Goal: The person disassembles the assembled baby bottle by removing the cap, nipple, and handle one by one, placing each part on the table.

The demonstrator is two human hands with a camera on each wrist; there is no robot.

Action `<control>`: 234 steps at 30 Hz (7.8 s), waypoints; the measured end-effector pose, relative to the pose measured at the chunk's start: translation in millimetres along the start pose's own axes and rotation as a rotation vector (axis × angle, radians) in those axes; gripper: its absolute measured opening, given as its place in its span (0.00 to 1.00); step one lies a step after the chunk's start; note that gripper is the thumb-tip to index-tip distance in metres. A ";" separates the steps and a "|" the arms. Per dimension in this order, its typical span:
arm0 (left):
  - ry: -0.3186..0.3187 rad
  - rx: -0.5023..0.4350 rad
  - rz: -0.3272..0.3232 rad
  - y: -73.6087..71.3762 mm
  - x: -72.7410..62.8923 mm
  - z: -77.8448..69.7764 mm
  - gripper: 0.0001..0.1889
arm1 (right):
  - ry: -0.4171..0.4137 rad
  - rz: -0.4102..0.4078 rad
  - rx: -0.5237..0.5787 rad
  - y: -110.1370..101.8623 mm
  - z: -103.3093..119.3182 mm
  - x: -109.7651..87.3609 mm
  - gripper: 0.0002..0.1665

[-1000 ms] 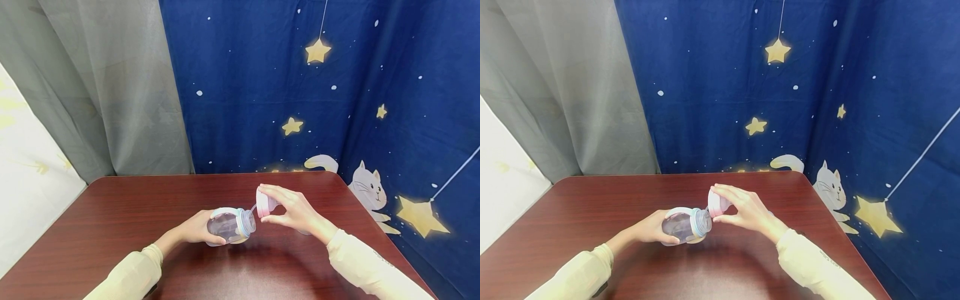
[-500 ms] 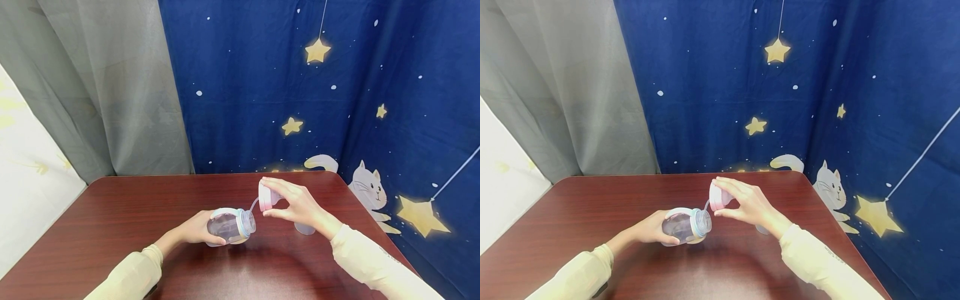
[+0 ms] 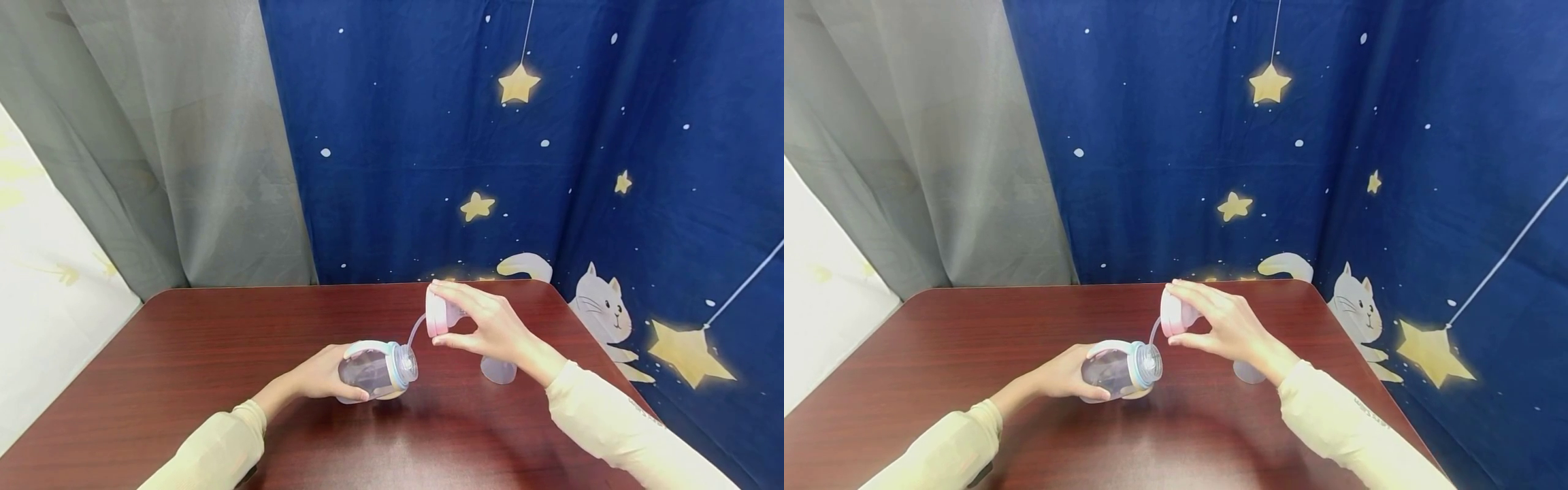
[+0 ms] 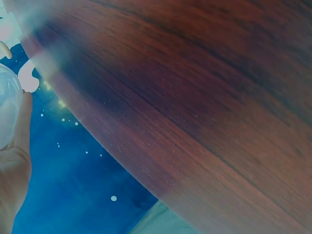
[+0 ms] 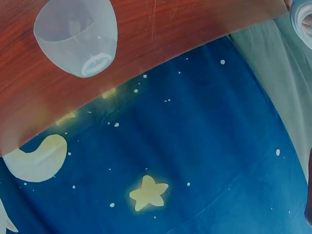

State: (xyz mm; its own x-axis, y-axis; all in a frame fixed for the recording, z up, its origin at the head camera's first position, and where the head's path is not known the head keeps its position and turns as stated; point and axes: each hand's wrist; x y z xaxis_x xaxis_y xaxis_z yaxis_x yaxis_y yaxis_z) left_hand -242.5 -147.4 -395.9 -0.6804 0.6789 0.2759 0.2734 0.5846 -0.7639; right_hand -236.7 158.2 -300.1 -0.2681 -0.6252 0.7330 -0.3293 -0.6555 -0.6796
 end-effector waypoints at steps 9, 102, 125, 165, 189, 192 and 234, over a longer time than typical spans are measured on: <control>0.013 0.008 -0.011 -0.9 -0.2 -0.6 0.35 | 0.015 -0.002 -0.021 -9.6 -0.8 5.9 0.45; 0.038 0.013 -0.028 -0.6 -4.7 -2.5 0.34 | 0.152 0.079 -0.075 0.3 -3.3 -68.9 0.41; 0.048 -0.015 -0.025 -0.6 -5.3 -1.2 0.35 | 0.155 0.177 -0.082 11.6 -4.6 -90.0 0.40; 0.016 -0.002 -0.024 0.3 -8.5 -2.3 0.35 | 0.230 0.422 -0.039 18.0 -0.9 -125.5 0.38; 0.017 0.002 -0.021 -0.5 -7.7 1.5 0.35 | 0.177 0.481 -0.043 26.2 4.0 -132.3 0.37; 0.019 0.007 -0.024 -0.7 -7.6 1.7 0.35 | 0.169 0.484 -0.043 26.0 4.2 -132.9 0.37; 0.035 0.001 -0.023 3.4 -8.0 2.5 0.36 | 0.013 0.492 -0.069 29.6 2.7 -134.9 0.38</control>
State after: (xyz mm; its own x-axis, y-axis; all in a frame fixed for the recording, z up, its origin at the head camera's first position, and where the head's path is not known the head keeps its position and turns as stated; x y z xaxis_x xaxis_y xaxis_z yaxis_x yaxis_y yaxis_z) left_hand -237.8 -151.9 -402.2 -0.6622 0.6807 0.3133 0.2575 0.5994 -0.7579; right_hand -207.8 222.1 -419.2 -0.4182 -0.8476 0.3266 -0.2198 -0.2544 -0.9418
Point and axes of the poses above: each hand's wrist, its own x-axis towards the middle knuckle, its own y-axis out of the palm, z = x × y, and after that the axes turned 1 degree about -y, right-handed
